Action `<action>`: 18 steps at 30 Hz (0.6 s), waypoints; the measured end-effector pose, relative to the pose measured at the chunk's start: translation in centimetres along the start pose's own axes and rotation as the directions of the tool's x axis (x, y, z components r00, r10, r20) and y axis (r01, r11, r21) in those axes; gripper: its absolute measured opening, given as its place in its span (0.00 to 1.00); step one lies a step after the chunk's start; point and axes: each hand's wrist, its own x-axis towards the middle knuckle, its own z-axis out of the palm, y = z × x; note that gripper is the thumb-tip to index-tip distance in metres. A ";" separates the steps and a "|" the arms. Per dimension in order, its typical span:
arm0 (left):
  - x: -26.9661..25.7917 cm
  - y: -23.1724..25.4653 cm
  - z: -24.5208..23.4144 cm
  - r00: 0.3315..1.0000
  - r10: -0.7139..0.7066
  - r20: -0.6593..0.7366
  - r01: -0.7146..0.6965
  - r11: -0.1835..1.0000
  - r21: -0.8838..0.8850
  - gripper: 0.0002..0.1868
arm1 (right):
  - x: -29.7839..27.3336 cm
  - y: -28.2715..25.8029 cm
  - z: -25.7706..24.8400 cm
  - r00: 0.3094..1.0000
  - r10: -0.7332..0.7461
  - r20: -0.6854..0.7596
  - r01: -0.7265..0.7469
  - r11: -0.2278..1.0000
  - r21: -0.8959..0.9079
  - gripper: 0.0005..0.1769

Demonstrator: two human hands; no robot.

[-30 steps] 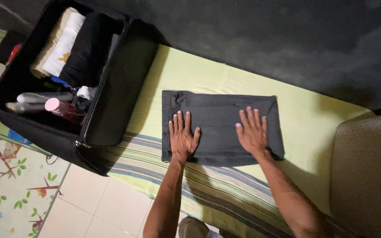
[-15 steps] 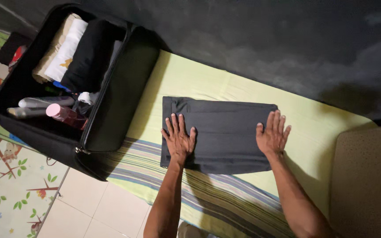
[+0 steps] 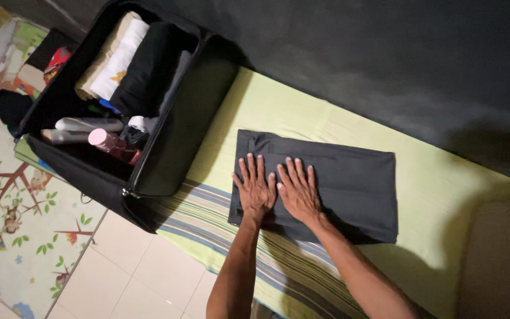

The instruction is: The person folds a pair of dark grey trousers on a bed next to an open suitcase. They smooth the fabric, fold the legs together, and then fold the garment into a compact rectangle before placing it into the suitcase. The person then picks up a blue denim jacket from a laundry basket and begins to fold it on the bed.

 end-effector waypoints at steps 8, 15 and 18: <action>0.0 0.3 -0.3 0.999 -0.033 -0.006 0.033 0.999 -0.039 0.36 | 1.9 1.9 1.0 0.978 0.169 0.119 -0.161 0.984 -0.077 0.35; 0.1 0.6 -0.9 0.997 -0.078 0.000 0.077 0.994 -0.074 0.37 | 2.5 5.0 0.0 0.929 0.353 0.107 -0.339 0.932 -0.129 0.37; 0.4 0.7 -1.1 0.996 -0.084 -0.040 0.081 0.994 -0.069 0.36 | 2.6 4.8 0.0 0.920 0.375 0.115 -0.358 0.923 -0.141 0.39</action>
